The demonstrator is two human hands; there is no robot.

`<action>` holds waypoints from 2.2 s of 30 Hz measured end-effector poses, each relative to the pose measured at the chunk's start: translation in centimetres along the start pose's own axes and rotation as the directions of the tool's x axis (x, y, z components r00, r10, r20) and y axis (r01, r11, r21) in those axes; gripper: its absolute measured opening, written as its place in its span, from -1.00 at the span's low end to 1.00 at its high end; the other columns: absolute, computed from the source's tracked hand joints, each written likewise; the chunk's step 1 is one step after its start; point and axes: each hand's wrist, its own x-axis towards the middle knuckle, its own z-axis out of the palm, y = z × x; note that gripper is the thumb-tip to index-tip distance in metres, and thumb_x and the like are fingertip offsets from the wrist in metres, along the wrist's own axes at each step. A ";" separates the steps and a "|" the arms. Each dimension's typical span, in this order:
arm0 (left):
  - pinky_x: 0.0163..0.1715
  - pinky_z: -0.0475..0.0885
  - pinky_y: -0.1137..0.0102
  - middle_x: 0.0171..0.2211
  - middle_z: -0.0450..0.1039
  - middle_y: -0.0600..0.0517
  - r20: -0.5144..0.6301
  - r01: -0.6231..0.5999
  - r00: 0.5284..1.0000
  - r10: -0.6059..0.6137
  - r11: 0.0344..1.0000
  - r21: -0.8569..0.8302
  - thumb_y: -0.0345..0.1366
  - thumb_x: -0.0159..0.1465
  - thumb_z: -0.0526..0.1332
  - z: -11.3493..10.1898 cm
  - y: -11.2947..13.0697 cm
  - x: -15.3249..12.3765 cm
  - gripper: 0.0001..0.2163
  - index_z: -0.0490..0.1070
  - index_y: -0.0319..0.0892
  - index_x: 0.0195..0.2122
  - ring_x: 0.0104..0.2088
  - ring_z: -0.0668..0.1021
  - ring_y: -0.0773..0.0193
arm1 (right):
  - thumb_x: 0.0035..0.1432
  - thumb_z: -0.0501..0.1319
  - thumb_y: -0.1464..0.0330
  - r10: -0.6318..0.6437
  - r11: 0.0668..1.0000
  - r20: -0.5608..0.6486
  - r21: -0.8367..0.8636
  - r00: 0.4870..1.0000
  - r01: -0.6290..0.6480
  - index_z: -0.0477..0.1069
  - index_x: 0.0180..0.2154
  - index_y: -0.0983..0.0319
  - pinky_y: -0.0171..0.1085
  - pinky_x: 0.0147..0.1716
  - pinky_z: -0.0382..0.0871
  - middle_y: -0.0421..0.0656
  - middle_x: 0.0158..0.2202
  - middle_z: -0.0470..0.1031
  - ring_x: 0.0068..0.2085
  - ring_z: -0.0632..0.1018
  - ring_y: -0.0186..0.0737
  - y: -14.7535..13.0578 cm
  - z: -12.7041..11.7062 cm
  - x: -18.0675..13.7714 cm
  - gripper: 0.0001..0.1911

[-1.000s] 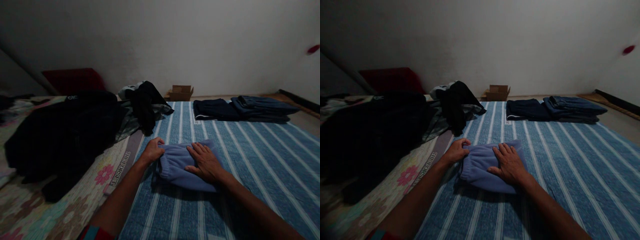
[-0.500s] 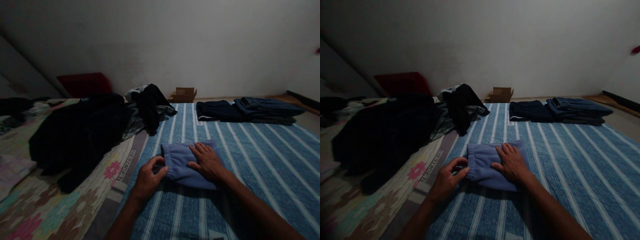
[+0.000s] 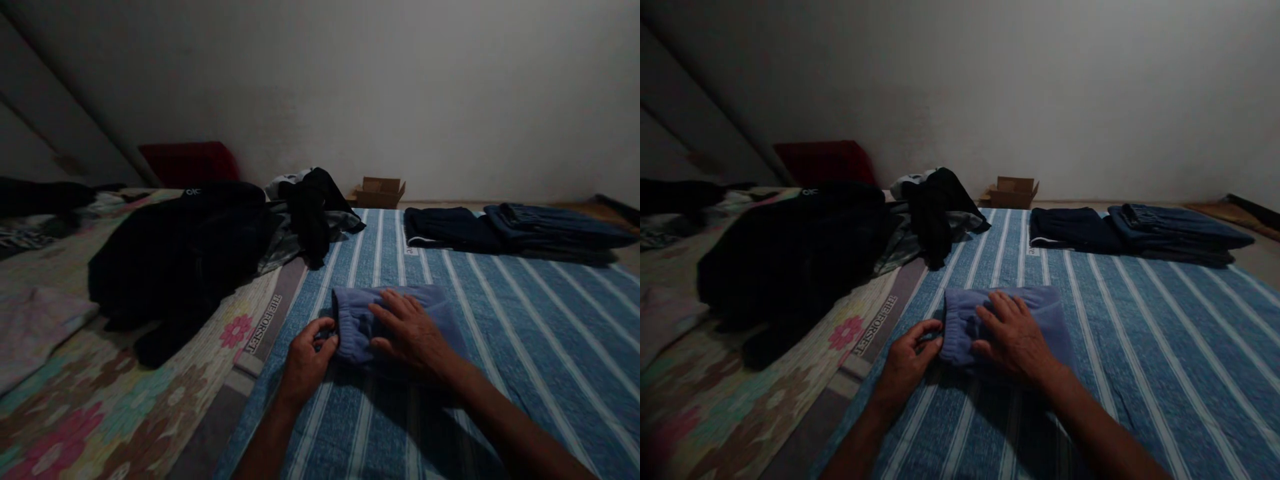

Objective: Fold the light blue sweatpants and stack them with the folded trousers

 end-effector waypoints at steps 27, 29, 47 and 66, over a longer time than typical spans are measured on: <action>-0.13 0.42 0.34 -0.31 0.52 0.02 0.062 -0.024 0.997 0.034 0.987 -0.157 -0.38 -0.01 0.20 -0.3 -1.5 0.6 -0.77 0.44 -0.19 -0.28 -0.22 0.55 0.18 | 0.09 0.02 0.58 -0.044 0.997 0.190 -0.056 0.981 0.056 0.38 -0.26 0.26 -0.26 -0.34 0.19 -0.05 -0.26 0.38 -0.27 0.40 -0.17 -3.3 0.7 9.1 -0.76; -0.14 0.42 0.34 -0.28 0.53 0.01 0.064 -0.015 0.998 0.025 0.987 -0.162 -0.37 0.00 0.21 -0.3 -1.3 0.5 -0.72 0.43 -0.19 -0.21 -0.21 0.55 0.18 | 0.10 0.03 0.59 -0.051 0.997 0.144 -0.045 0.988 0.058 0.38 -0.28 0.26 -0.26 -0.34 0.17 -0.06 -0.29 0.38 -0.28 0.39 -0.17 -3.5 1.7 8.8 -0.78; -0.29 0.37 0.45 -0.41 0.38 0.10 -0.092 -0.082 0.991 0.095 0.987 0.137 -0.36 0.03 0.29 1.1 -0.5 0.5 -0.73 0.50 -0.14 -0.20 -0.36 0.47 0.33 | -0.10 -0.06 0.65 -0.049 0.968 -0.183 0.232 0.982 0.092 0.31 -0.39 0.21 -0.25 -0.29 0.31 -0.05 -0.26 0.45 -0.27 0.47 -0.18 -1.7 3.2 7.9 -0.69; -0.31 0.31 0.35 -0.30 0.53 -0.01 -0.003 -0.104 0.992 0.128 0.823 0.559 -0.25 0.18 0.16 1.9 3.4 1.8 -0.85 0.41 -0.13 -0.25 -0.22 0.47 0.12 | -0.11 0.01 0.52 0.175 0.693 -0.135 0.721 0.975 -0.024 0.33 -0.44 0.18 -0.18 -0.18 0.36 -0.13 -0.21 0.52 -0.18 0.53 -0.17 0.3 2.5 7.4 -0.80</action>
